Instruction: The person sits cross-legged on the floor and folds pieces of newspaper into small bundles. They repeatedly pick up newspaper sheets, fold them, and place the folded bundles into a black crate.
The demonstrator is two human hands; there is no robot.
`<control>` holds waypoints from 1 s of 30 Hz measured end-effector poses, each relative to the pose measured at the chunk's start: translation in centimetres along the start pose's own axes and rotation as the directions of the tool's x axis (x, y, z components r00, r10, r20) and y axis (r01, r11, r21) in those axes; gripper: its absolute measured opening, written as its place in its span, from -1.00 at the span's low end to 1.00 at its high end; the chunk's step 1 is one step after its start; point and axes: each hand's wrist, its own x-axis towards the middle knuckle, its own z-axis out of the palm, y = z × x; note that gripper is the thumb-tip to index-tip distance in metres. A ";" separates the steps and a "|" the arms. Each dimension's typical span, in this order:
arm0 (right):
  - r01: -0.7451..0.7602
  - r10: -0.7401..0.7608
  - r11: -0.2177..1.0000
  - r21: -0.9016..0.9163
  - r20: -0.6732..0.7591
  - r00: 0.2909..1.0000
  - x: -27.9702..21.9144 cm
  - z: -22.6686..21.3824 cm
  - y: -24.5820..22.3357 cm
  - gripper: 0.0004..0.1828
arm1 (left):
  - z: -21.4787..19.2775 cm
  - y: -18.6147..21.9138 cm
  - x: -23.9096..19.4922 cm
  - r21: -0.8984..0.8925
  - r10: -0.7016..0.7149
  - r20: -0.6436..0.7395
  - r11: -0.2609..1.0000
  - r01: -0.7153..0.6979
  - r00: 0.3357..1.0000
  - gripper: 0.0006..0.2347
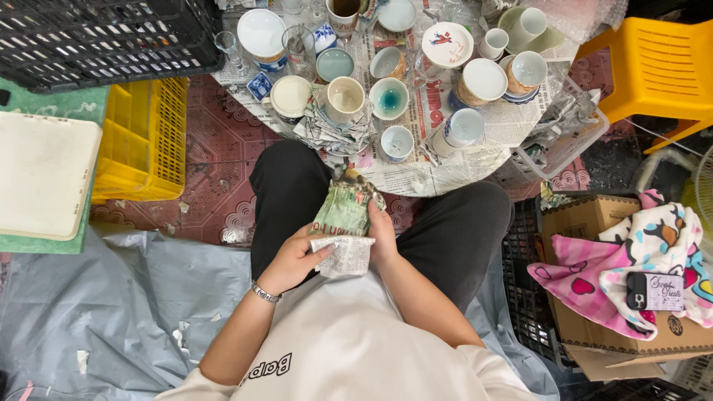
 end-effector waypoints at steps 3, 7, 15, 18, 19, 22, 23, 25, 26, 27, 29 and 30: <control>-0.008 0.008 0.996 0.084 0.003 1.000 -0.6 1.1 0.0 -0.57 | 0.2 -1.0 0.2 -0.277 -0.231 -0.026 0.936 0.215 0.973 -0.76; 0.006 -0.013 0.999 0.044 0.151 0.988 -0.1 1.0 -0.5 -0.51 | -0.8 -1.8 -0.1 -0.266 -0.323 -0.064 0.917 0.296 0.944 -0.76; -0.024 0.043 0.997 -0.074 0.263 0.964 0.0 0.8 -3.0 -0.41 | -3.7 -1.2 -1.4 0.039 -0.299 -0.013 0.953 0.299 0.954 -0.79; 0.001 0.020 0.993 -0.114 0.181 0.983 0.4 0.1 -1.6 -0.55 | -5.1 -1.8 -1.9 -0.089 -0.366 -0.009 0.927 0.363 0.931 -0.79; -0.018 0.037 0.991 -0.130 0.149 0.988 0.4 -0.5 -1.1 -0.60 | -5.8 -2.2 -2.1 -0.015 -0.372 -0.036 0.928 0.372 0.927 -0.78; -0.070 0.082 0.980 -0.185 0.058 0.995 0.9 -1.3 0.1 -0.69 | -7.2 -2.8 -3.1 -0.043 -0.381 -0.136 0.924 0.379 0.915 -0.77; -0.096 0.102 0.975 -0.202 0.019 0.995 1.1 -1.3 0.3 -0.69 | -7.5 -2.9 -3.0 -0.052 -0.386 -0.153 0.922 0.383 0.910 -0.77; -0.118 0.119 0.968 -0.219 -0.008 0.993 1.2 -1.4 0.7 -0.70 | -7.5 -3.1 -3.2 -0.069 -0.402 -0.181 0.916 0.396 0.898 -0.77; -0.113 0.117 0.969 -0.221 0.006 0.993 1.2 -1.4 1.0 -0.70 | -7.5 -3.3 -3.4 -0.082 -0.405 -0.200 0.914 0.397 0.892 -0.77; -0.107 0.113 0.969 -0.222 0.016 0.993 1.1 -1.5 1.1 -0.71 | -7.3 -3.6 -3.6 -0.095 -0.408 -0.215 0.913 0.397 0.887 -0.77; -0.091 0.103 0.973 -0.214 0.046 0.994 1.0 -1.5 1.2 -0.70 | -7.0 -4.1 -4.0 -0.128 -0.422 -0.245 0.907 0.402 0.873 -0.77; -0.081 0.096 0.974 -0.210 0.061 0.994 1.0 -1.3 1.1 -0.69 | -7.0 -4.4 -4.2 -0.147 -0.432 -0.259 0.902 0.407 0.864 -0.77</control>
